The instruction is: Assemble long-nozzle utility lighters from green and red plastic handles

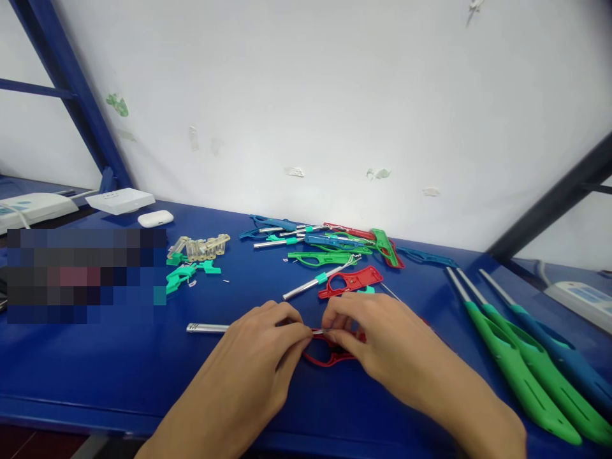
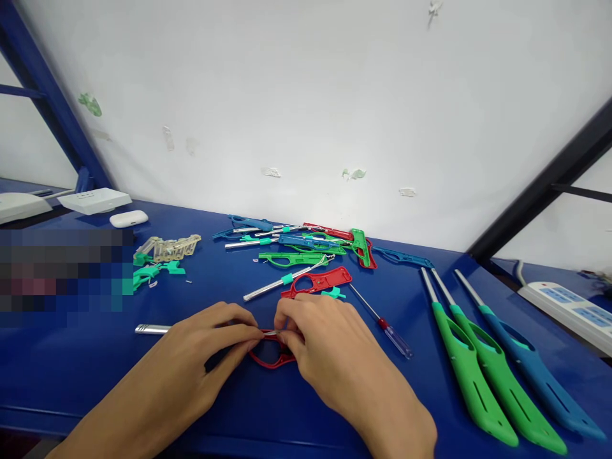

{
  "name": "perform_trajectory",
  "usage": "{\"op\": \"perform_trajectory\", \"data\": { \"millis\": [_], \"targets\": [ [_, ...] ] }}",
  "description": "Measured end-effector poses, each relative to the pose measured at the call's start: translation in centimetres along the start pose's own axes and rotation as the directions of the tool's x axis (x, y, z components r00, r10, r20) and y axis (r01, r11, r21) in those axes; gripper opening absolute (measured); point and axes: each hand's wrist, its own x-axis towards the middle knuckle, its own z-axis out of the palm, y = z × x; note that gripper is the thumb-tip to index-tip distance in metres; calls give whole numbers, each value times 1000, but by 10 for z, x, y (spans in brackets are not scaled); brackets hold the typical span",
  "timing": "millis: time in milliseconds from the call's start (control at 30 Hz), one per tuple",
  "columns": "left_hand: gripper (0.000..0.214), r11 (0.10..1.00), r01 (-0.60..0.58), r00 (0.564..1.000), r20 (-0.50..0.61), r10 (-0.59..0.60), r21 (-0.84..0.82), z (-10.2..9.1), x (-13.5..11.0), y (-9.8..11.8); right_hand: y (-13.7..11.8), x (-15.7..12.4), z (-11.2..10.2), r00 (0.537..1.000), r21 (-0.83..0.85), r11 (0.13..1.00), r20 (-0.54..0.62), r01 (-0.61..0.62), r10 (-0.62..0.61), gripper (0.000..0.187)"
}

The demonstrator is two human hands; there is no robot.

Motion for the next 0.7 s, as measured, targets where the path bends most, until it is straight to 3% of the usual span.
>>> {"op": "perform_trajectory", "data": {
  "millis": [467, 700],
  "targets": [
    [29, 998, 34, 999, 5, -34, -61, 1, 2, -1, 8, -7, -9, 998, 9, 998, 12, 56, -56, 20],
    [29, 995, 53, 999, 1, -53, -83, 0, 2, 1, 17, -21, -18, 1000, 24, 1000, 19, -18, 18, 17]
  ]
}}
